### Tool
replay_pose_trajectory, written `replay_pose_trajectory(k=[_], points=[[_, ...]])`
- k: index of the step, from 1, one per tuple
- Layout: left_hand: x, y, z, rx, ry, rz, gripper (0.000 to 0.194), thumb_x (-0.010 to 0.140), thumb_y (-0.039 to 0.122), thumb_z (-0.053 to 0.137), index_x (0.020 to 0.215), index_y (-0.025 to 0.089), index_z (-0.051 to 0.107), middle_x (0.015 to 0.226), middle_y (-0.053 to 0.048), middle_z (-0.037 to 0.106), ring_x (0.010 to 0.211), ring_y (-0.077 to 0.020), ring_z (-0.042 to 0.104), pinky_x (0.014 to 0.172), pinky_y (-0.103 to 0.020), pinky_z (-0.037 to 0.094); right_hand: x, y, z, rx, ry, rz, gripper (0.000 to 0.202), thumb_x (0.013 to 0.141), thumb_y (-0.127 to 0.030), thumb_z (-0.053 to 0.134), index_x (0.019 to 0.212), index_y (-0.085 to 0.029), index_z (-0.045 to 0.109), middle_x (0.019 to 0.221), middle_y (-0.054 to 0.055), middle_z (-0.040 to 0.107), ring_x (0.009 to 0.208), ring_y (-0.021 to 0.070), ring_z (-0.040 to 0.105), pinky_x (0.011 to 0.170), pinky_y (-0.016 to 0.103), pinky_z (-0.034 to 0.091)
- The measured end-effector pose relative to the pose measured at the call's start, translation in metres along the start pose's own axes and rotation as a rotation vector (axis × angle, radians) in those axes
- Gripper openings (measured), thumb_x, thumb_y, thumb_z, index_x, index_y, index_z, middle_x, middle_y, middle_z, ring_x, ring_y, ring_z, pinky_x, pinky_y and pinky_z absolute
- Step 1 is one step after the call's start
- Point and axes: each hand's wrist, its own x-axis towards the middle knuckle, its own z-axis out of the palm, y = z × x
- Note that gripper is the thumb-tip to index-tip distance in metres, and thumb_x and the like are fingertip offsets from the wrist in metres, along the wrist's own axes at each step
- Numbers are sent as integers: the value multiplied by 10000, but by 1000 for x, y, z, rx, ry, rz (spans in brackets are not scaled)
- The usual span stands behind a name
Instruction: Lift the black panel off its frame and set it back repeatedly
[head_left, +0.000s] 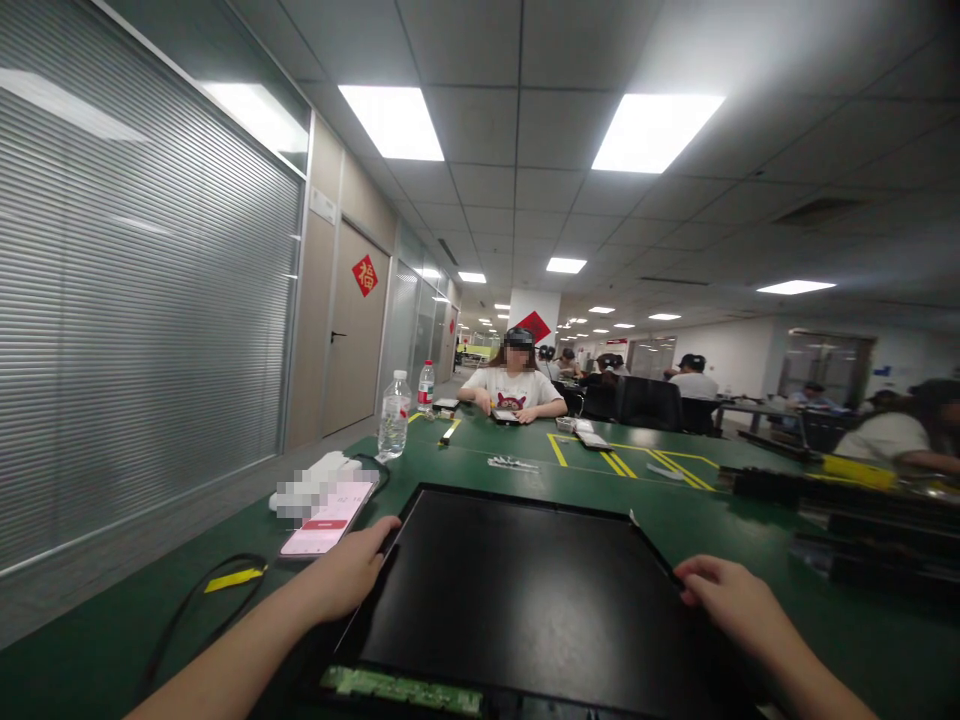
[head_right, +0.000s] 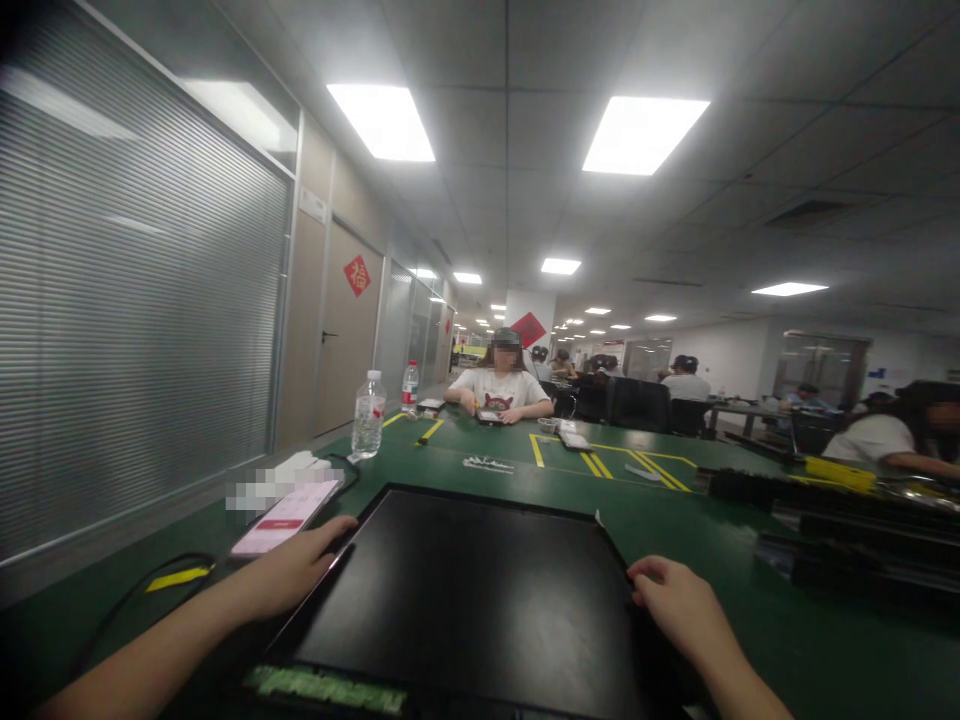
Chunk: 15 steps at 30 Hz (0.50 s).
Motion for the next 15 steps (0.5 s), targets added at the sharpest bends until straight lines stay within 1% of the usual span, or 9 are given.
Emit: replay_pose_trajectory(k=[4,9,15], points=[[-1,2,0,34,-11,19,436,746,226,432,1177,195,491,1202,-90,586,1105,-231,527,932,-336,368,-1,-1,-1,5,-7,15,292,691,-273,422,834,-201,666,695,23,705,706,188,621,619,257,402],[-2,5,0,73,-36,19,446,755,178,402,1195,177,473,1194,-100,588,1091,-216,536,929,-327,371,2,3,0,37,-25,34,300,696,-285,423,858,-201,661,692,25,703,704,190,625,615,257,408],[-2,0,1,9,3,11,440,726,156,420,1152,206,517,1155,-84,614,1069,-225,549,923,-342,373,3,4,0,19,-8,21,289,695,-272,420,836,-207,663,684,20,699,711,190,625,613,255,403]])
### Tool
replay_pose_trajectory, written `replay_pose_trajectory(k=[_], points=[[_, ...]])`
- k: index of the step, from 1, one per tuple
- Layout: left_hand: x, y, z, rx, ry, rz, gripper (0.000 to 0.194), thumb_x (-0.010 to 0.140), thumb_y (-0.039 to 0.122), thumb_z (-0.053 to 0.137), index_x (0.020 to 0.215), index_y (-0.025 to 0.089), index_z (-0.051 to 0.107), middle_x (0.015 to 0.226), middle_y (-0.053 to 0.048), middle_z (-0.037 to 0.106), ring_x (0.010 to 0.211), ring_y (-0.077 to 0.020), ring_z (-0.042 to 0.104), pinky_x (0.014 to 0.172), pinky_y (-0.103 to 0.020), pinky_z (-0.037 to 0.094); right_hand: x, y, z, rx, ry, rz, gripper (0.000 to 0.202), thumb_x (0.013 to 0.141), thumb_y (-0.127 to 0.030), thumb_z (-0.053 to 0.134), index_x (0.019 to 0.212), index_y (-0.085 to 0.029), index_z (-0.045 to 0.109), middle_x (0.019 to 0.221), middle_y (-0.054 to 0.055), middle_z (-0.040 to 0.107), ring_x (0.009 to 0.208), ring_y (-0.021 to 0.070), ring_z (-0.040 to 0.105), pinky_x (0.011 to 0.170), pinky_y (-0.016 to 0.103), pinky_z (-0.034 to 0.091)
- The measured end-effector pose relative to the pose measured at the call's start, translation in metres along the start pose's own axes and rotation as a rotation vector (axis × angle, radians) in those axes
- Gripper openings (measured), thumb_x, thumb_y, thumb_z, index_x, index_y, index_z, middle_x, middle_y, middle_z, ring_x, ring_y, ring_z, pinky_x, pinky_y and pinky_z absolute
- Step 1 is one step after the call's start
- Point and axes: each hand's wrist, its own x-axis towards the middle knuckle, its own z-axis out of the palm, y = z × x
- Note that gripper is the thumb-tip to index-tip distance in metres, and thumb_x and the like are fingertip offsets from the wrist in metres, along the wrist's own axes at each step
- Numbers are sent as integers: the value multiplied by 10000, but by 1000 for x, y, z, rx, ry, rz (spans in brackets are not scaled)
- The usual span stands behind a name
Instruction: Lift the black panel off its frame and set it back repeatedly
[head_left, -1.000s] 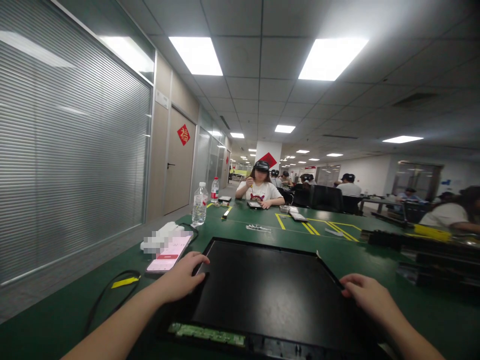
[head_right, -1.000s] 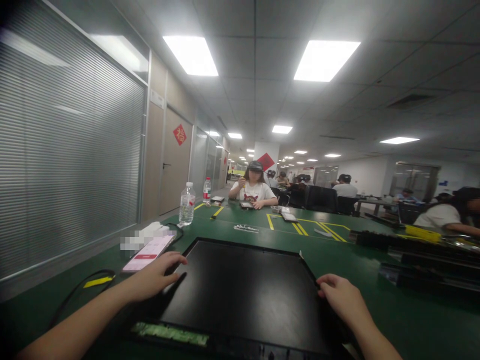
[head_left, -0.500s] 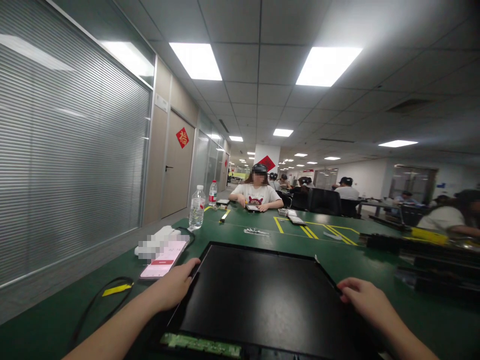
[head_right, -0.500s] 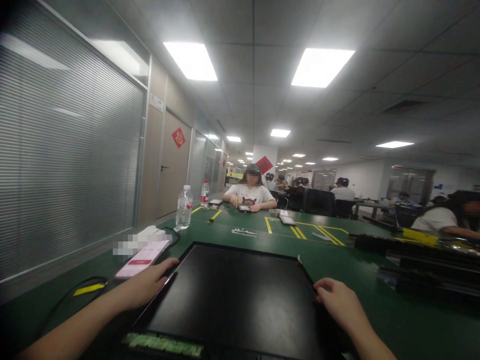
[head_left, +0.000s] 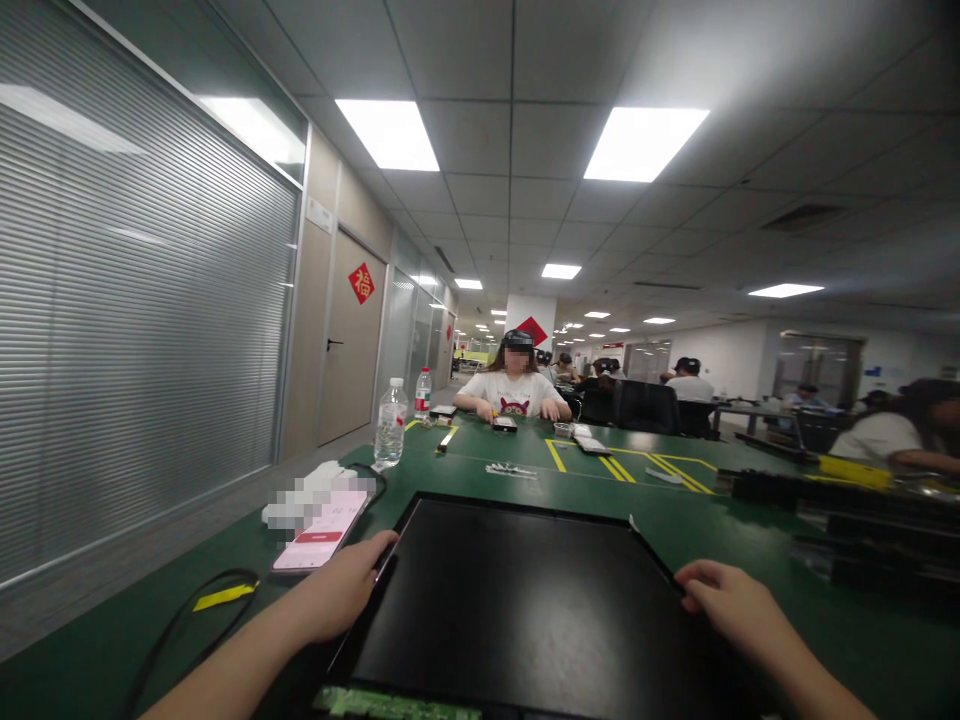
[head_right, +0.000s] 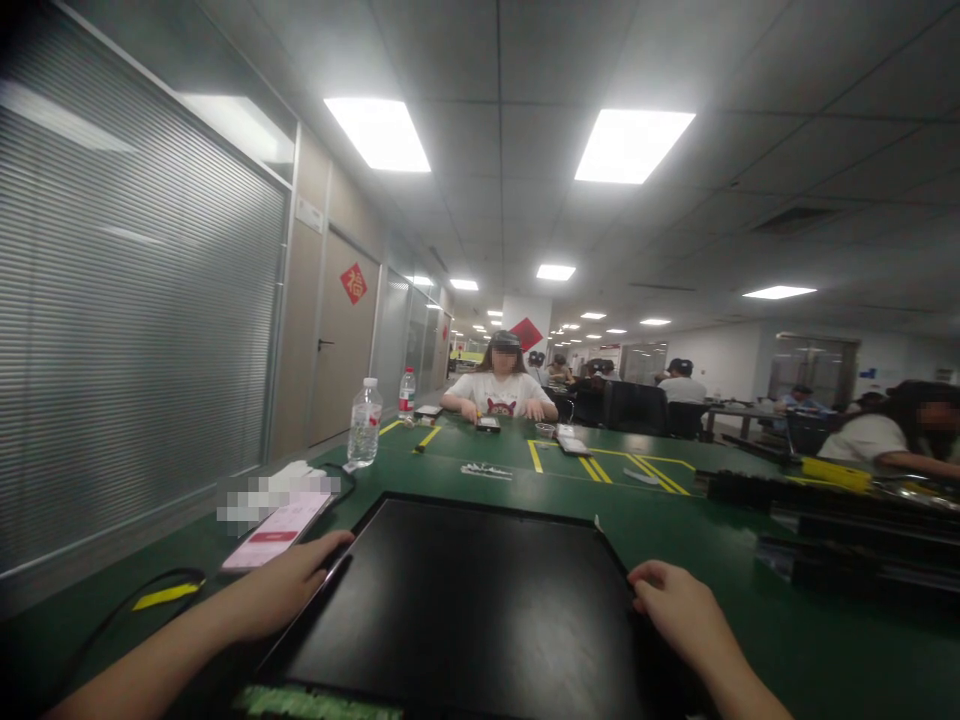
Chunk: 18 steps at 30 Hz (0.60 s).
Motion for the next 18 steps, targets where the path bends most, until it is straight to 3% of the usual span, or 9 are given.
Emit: replay_pose_trajectory(k=[9,18], points=[[2,0,-1,-72,25,18,419,678,172,456,1077,237,566,1084,-49,656,1030,-234,572,905,-333,386,-2,-2,-3,8,12,-31,269,688,-252,431,802,-204,670,658,20,692,674,181,622,583,243,399],[7,2,1,-167,59,0,475,617,45,398,1031,239,524,992,-11,678,923,-187,611,819,-286,435,2,-3,-1,-9,11,-15,274,689,-267,428,804,-209,670,641,15,690,682,186,625,595,251,399]])
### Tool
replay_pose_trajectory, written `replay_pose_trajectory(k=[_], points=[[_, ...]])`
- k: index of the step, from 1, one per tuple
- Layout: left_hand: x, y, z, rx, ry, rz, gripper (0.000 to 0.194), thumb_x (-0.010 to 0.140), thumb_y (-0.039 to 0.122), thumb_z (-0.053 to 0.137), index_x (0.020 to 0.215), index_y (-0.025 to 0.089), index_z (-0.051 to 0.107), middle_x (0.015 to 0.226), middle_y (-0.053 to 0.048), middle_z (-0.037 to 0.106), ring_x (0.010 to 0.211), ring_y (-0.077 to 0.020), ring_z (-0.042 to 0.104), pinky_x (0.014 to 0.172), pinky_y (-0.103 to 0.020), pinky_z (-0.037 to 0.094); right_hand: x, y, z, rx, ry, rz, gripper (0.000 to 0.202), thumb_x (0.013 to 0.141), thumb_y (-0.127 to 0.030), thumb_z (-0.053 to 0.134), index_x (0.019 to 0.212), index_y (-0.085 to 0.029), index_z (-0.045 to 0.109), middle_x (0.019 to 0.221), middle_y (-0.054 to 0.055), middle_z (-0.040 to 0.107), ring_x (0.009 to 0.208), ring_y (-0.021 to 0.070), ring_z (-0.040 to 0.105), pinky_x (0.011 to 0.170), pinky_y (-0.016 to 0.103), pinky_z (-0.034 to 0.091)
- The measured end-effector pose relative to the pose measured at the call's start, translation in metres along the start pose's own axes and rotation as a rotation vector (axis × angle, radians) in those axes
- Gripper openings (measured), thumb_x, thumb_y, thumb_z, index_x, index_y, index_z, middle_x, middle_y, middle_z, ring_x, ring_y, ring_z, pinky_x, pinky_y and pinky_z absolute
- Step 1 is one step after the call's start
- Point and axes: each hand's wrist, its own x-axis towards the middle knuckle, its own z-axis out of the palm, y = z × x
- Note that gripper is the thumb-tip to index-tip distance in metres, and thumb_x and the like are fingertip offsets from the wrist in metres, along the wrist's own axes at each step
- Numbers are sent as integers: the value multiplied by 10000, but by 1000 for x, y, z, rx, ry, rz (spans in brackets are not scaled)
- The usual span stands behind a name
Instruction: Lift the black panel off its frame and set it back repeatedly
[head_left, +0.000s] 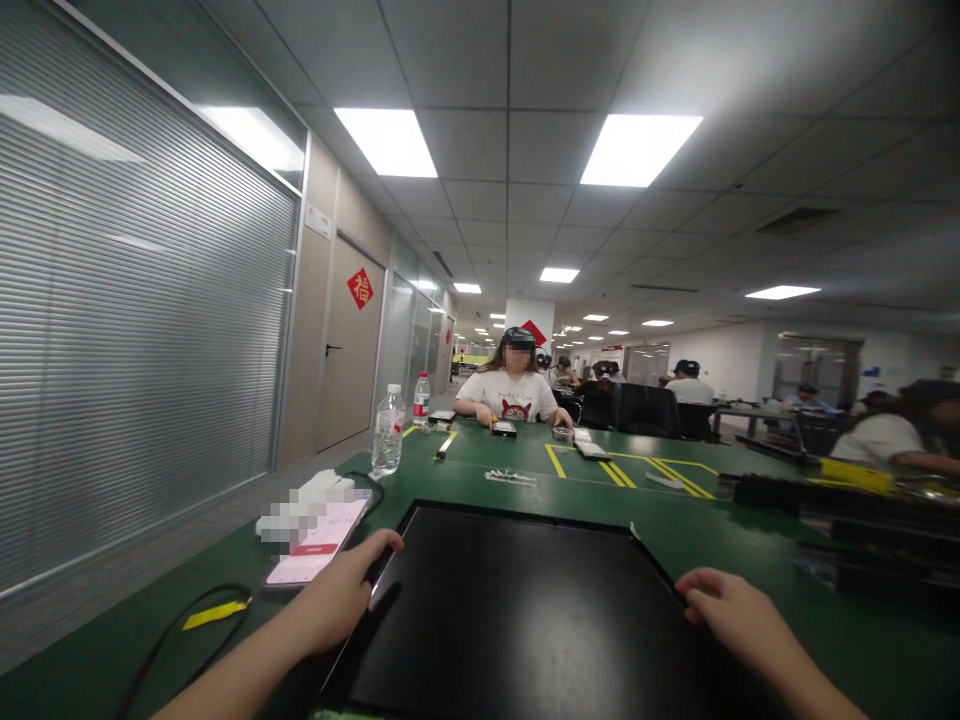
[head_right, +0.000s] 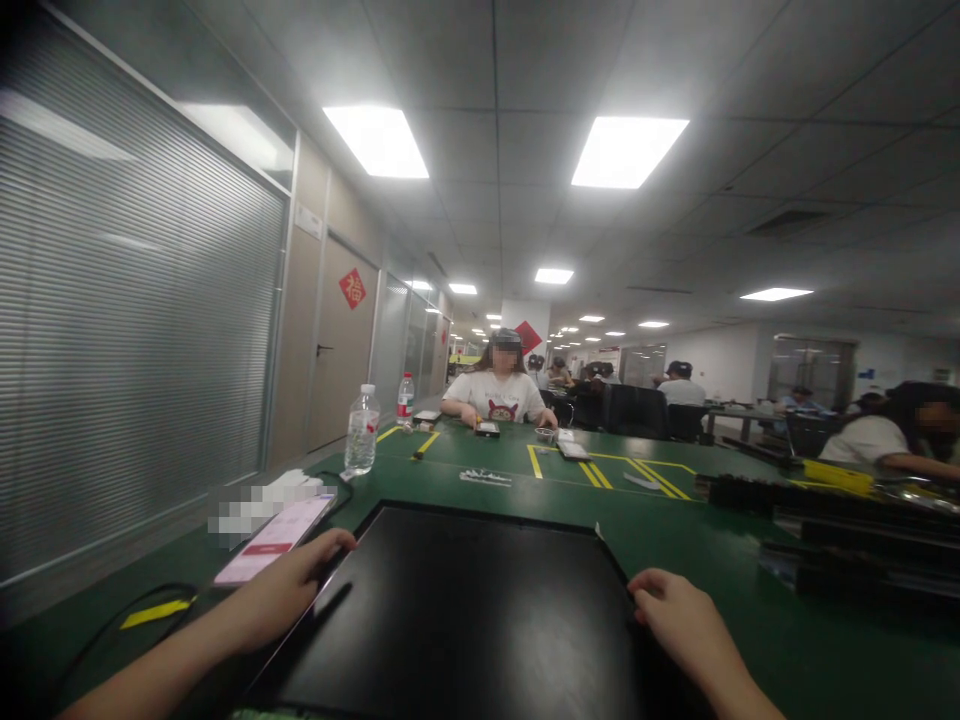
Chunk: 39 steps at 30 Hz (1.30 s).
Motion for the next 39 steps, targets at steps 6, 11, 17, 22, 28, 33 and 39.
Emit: replay_pose_trajectory(k=[6,11,17,22,28,33,39], points=[[4,5,3,-536,-32,-127,476,604,76,438,1056,223,407,1088,-38,642,768,-184,655,635,-297,513,1,0,-1,-5,2,17,277,691,-268,420,804,-210,667,643,15,691,674,184,626,595,253,403],[9,3,1,-652,89,-195,392,585,143,575,963,192,482,1164,-87,602,880,-218,647,715,-327,518,3,4,0,6,8,31,277,679,-270,434,804,-212,674,644,12,689,651,180,625,574,251,405],[14,-5,3,-685,201,-281,454,583,153,644,1015,169,507,1166,-125,598,887,-222,652,725,-321,521,5,6,0,6,3,40,283,683,-290,433,809,-210,673,638,14,687,650,181,622,565,254,404],[16,-8,8,-779,151,-389,519,663,189,628,1149,177,445,819,-49,713,633,-197,677,622,-326,525,5,8,1,32,7,31,282,687,-296,434,808,-205,671,651,19,691,673,184,626,586,255,406],[15,-1,7,-915,105,-451,611,701,219,615,1254,173,359,658,-31,710,584,-199,675,576,-300,516,2,8,2,36,3,30,285,695,-295,430,819,-209,672,649,14,692,683,185,629,593,254,406],[12,7,5,-935,96,-442,725,663,209,661,1294,177,306,614,-10,695,578,-209,678,568,-306,524,1,5,1,52,-9,40,279,685,-283,436,813,-201,669,655,19,697,642,181,624,562,252,404],[6,13,3,-942,38,-442,805,604,181,706,1304,184,309,610,-17,704,568,-231,676,578,-350,535,2,7,2,43,-9,33,286,696,-283,423,824,-204,666,650,14,695,657,181,628,573,253,403]])
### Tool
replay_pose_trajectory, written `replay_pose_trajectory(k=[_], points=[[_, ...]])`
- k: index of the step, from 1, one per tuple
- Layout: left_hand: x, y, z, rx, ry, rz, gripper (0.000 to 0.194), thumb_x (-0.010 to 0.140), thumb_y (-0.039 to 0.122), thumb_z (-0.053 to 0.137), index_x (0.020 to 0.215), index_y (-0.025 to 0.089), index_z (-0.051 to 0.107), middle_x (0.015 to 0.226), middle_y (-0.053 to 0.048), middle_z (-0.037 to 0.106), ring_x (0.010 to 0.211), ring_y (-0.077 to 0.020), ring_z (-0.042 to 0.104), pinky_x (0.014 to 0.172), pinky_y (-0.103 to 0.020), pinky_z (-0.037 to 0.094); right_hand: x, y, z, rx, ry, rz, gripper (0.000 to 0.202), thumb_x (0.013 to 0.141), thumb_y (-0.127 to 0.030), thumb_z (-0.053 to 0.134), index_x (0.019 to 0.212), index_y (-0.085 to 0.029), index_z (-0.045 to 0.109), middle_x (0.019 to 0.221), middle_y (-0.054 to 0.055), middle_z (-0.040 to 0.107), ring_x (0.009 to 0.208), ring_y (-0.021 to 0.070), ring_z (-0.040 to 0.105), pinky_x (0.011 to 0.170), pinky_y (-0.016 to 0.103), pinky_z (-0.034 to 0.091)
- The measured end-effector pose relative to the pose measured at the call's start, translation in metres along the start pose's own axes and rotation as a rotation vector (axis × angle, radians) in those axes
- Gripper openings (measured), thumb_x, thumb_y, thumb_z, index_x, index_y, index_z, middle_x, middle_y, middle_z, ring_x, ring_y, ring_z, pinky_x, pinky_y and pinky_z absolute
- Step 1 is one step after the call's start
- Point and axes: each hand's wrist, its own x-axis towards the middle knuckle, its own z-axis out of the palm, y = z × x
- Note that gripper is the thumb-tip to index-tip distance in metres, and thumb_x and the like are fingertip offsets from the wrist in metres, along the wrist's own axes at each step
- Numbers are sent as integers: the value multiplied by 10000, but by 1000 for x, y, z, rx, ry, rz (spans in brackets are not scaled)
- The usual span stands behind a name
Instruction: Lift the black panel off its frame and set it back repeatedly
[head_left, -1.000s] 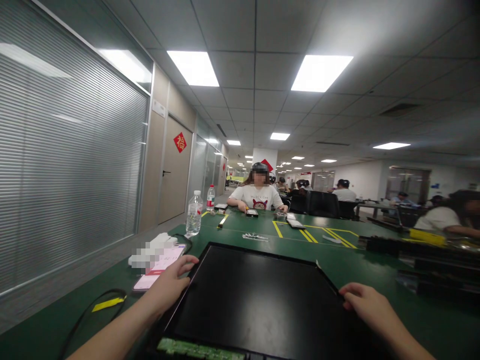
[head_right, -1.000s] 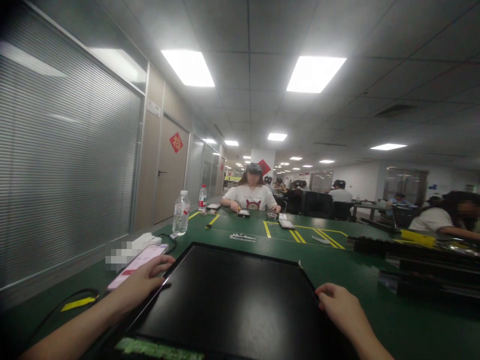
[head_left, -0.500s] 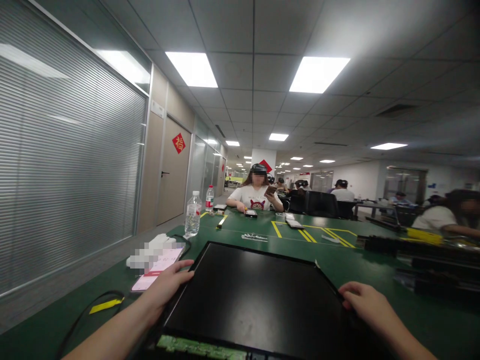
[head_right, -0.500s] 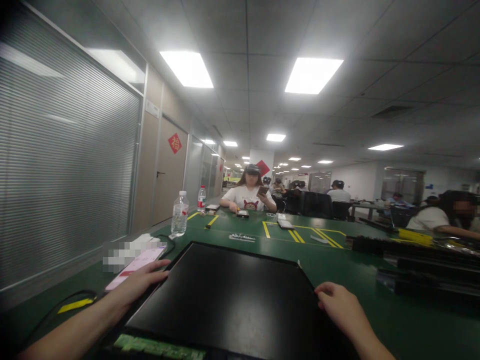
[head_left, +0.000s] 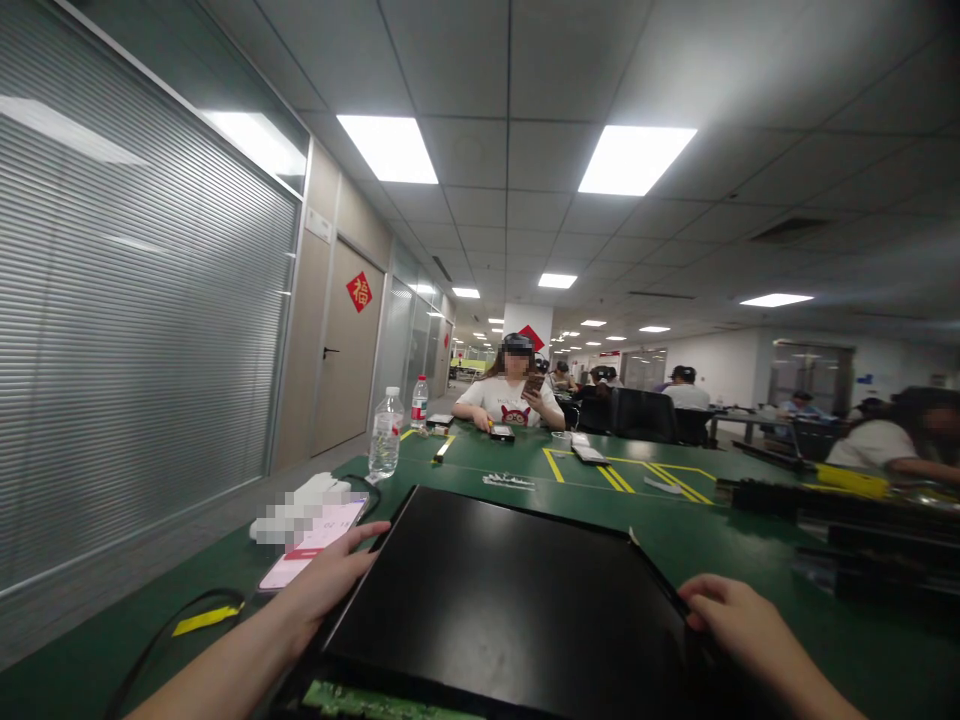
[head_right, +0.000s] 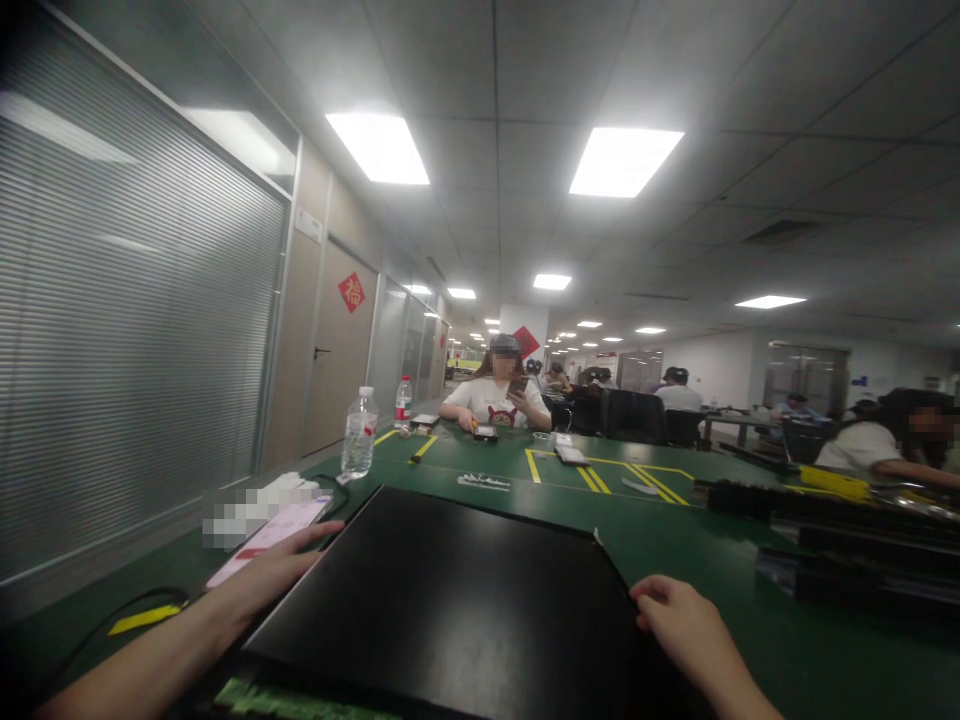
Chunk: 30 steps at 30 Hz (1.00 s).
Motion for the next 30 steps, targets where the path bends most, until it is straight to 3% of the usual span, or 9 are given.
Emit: replay_pose_trajectory(k=[4,9,15,21,30], points=[[2,-5,-3,11,-78,44,666,583,237,728,1189,166,463,730,-52,726,683,-245,689,637,-344,539,-1,0,0,-3,0,2,288,698,-275,416,825,-205,665,658,13,696,636,178,624,563,257,401],[8,-12,-7,1,-141,22,504,555,130,677,1048,151,572,809,-67,727,699,-240,688,625,-327,536,-3,-2,-1,-2,13,7,278,696,-271,428,820,-202,667,655,17,695,660,178,627,577,251,404],[0,-9,-2,77,-37,46,309,621,260,644,916,168,632,759,-44,730,709,-229,684,625,-309,533,-2,2,2,2,17,-20,262,696,-272,439,810,-196,663,638,18,688,654,178,622,582,255,393],[-14,-3,3,126,-153,173,367,597,290,720,922,149,624,920,-68,717,848,-232,664,773,-314,504,-7,0,1,22,46,-19,242,676,-248,456,788,-203,666,619,13,681,640,176,618,577,257,389],[-9,-3,9,-28,-78,177,643,495,310,781,1065,135,540,889,-110,719,825,-270,672,771,-368,509,-7,0,1,60,40,2,253,656,-255,462,789,-198,670,617,17,683,627,179,613,566,262,383]])
